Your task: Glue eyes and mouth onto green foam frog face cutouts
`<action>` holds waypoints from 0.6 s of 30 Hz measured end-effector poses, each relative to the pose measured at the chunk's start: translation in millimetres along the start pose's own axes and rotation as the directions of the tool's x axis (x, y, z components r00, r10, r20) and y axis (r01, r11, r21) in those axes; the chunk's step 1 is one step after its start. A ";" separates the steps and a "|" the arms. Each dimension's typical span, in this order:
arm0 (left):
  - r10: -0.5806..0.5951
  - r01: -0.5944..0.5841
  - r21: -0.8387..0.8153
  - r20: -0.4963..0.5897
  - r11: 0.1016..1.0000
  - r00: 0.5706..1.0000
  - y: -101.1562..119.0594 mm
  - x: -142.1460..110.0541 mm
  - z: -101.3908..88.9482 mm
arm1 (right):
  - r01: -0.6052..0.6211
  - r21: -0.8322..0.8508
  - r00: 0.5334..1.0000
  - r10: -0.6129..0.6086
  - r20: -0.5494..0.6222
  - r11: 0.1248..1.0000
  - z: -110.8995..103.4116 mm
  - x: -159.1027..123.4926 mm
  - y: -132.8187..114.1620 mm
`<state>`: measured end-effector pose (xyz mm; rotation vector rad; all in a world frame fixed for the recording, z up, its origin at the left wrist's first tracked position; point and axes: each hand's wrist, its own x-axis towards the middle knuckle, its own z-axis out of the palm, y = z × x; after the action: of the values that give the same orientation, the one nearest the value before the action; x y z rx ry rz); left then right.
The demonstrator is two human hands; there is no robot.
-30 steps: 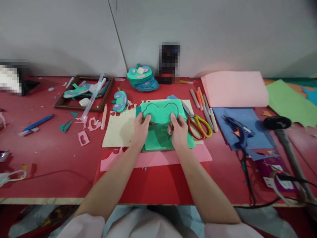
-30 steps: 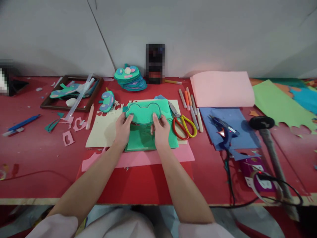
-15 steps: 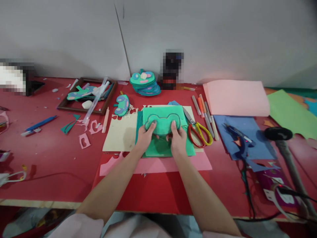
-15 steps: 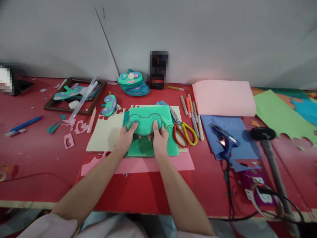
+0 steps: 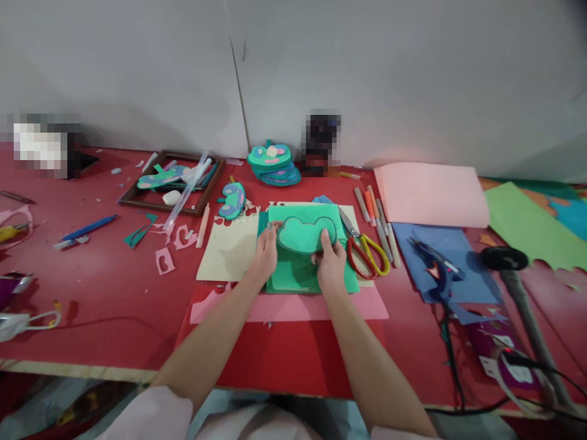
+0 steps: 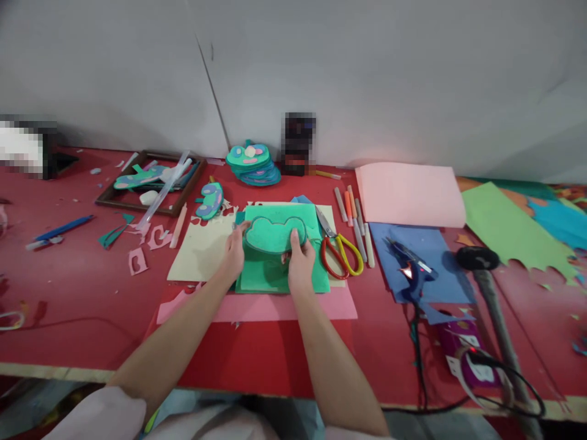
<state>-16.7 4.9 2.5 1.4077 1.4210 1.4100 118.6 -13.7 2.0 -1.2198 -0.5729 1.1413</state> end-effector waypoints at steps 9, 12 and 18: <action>0.068 0.152 0.691 -0.281 0.707 0.957 -28.4 46.4 -69.6 | -0.028 0.013 1.000 0.028 0.004 1.000 0.5 2.8 0.6; 0.047 0.167 0.670 -0.289 0.723 0.956 -39.1 52.5 -79.2 | -0.032 -0.021 0.999 0.032 0.009 0.999 0.7 4.0 1.2; 0.200 0.125 0.668 -0.387 0.734 0.900 -30.9 62.9 -96.1 | -0.041 -0.056 0.999 0.042 0.023 0.998 0.5 4.0 -0.1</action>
<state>-127.2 49.1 3.8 1.6053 2.4076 1.3335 119.7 -9.9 1.4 -1.2718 -0.6030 1.1826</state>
